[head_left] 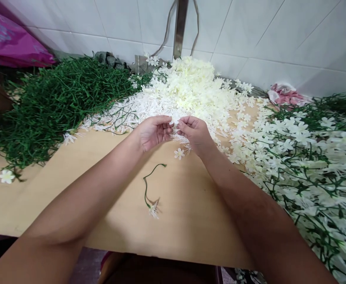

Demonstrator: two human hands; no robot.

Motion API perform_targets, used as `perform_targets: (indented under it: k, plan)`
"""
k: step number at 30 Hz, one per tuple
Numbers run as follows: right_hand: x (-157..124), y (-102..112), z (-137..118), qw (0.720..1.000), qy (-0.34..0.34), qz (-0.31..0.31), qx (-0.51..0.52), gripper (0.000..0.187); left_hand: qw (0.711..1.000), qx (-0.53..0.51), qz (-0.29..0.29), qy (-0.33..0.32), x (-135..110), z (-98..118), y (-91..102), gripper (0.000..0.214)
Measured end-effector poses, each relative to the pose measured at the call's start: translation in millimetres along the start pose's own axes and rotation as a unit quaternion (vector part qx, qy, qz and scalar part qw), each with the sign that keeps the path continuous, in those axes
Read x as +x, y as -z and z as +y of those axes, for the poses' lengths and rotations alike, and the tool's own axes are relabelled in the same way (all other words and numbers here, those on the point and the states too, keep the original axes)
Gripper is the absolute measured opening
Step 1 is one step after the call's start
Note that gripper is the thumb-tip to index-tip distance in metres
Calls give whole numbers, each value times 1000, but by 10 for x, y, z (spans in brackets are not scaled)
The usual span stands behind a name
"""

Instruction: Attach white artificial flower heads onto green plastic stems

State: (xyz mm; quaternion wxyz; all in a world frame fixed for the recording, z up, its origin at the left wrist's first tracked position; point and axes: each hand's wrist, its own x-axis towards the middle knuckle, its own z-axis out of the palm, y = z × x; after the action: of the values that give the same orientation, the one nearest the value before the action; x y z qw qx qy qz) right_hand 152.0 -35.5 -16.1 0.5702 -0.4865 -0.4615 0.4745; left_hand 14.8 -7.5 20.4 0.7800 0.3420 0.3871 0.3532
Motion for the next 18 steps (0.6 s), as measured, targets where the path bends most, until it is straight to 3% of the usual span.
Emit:
perform_targets:
  k: [6,14,18]
  plan:
    - [-22,-4,29,998,3,-33,58,18,999,16,-34,1,-6,1,4,16]
    - [-47,-29,-26,998,14,-30,52,14,997,71,-15,-15,-19,5,-29,13]
    - [-32,-29,-50,999,30,-2,38,10,980,149,42,-125,-6,31,1,9]
